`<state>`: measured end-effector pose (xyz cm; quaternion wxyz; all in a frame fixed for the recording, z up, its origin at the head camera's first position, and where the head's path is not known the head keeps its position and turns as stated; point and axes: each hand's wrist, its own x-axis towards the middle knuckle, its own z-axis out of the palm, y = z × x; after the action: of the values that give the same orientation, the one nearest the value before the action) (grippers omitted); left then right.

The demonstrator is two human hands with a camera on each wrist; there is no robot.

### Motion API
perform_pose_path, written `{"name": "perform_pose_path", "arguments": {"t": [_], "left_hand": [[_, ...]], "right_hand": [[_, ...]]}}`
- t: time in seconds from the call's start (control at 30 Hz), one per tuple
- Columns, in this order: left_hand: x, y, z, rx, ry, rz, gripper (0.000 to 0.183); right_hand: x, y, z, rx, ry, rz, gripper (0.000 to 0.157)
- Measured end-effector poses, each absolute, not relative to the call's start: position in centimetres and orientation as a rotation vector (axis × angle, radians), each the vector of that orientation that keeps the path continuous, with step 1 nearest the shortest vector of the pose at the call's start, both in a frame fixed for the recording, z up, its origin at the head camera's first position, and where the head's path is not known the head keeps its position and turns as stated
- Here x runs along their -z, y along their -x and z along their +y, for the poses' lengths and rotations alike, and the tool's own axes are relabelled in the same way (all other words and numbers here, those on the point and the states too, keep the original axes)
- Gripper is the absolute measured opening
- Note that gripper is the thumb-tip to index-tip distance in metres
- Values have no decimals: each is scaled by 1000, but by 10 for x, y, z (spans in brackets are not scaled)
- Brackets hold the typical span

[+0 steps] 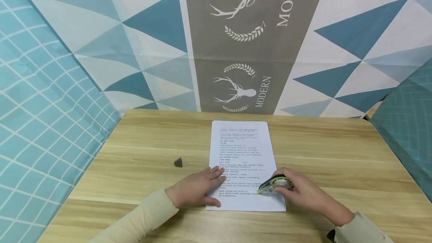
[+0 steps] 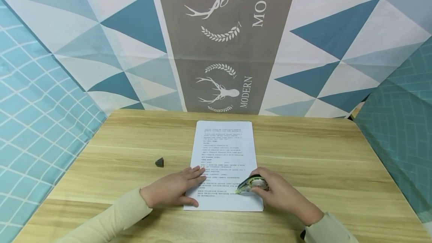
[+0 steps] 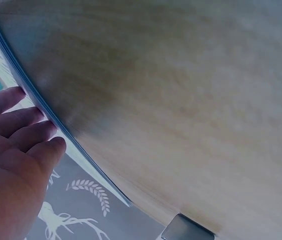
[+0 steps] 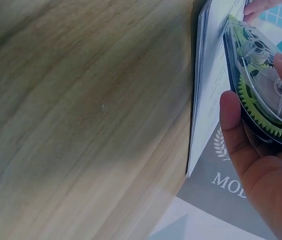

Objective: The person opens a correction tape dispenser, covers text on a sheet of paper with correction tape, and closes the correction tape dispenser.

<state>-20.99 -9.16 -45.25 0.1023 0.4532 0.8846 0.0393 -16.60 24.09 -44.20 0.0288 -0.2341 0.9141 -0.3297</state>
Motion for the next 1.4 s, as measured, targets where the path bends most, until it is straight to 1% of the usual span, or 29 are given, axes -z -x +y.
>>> {"name": "perform_pose_path", "arguments": {"t": [0.67,0.8,1.03,1.4], "left_hand": [[452,209,-91,-157,-1366,2624,73],[452,209,-93,-184,-1347,2640,68],[445,211,-102,-245,-1356,2751,49],[431,218,-140,-588,-1180,2923,36]], "right_hand": [[443,162,249,1151,662,2850,27],[443,163,247,1192,635,2858,28],[441,162,243,1247,508,2831,27],[440,167,236,1337,391,2844,30]]}}
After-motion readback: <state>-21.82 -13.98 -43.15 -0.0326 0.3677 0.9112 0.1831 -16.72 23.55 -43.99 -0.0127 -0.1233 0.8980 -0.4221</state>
